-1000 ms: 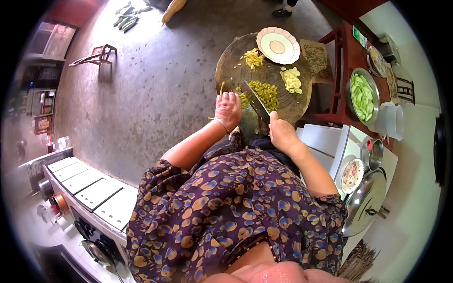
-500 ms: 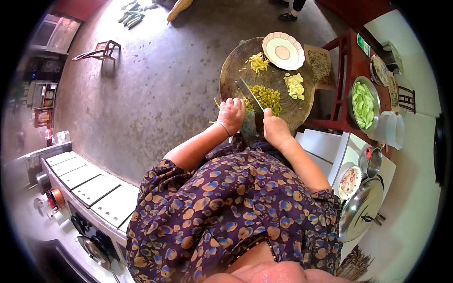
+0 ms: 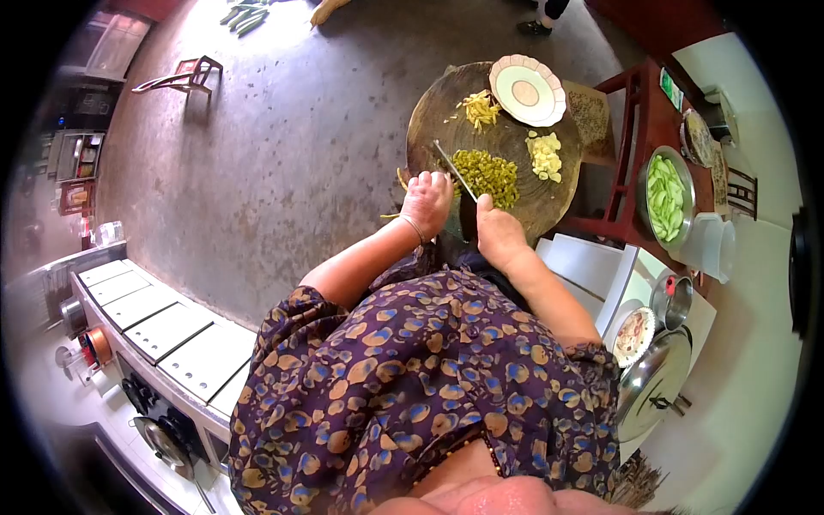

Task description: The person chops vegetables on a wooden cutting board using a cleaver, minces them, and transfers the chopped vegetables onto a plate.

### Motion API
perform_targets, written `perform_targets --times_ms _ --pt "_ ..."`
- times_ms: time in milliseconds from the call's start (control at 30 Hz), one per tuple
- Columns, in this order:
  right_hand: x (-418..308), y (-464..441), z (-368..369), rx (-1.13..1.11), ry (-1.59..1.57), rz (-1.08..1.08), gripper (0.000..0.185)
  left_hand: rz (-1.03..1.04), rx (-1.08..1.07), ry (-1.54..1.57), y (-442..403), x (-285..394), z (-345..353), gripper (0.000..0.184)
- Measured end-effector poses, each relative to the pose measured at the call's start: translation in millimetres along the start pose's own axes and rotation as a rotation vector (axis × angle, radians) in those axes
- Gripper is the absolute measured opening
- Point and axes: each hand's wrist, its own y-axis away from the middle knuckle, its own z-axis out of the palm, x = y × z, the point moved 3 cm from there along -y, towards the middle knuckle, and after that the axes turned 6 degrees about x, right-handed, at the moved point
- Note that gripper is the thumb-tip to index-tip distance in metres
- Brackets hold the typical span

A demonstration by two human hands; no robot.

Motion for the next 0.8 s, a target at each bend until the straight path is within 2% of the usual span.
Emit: perform_targets --times_ms 67,167,367,533,633,800 --pt "5 4 6 0.007 -0.027 0.01 0.025 -0.02 -0.039 0.035 0 0 -5 0.04" --pt "23 7 6 0.097 -0.075 0.011 0.023 -0.018 0.063 0.02 3 -1 4 0.036" --pt "15 33 -20 0.156 -0.07 -0.022 0.023 -0.012 -0.033 0.007 0 0 -3 0.031" --pt "13 24 -5 0.031 -0.059 -0.019 0.024 0.018 0.019 0.003 1 0 -5 0.035" --pt "8 15 3 0.041 -0.055 -0.001 0.024 0.032 0.07 0.098 2 -2 -8 0.037" --pt "24 22 3 0.082 -0.101 0.025 0.022 0.002 0.051 0.047 0 -2 1 0.036"
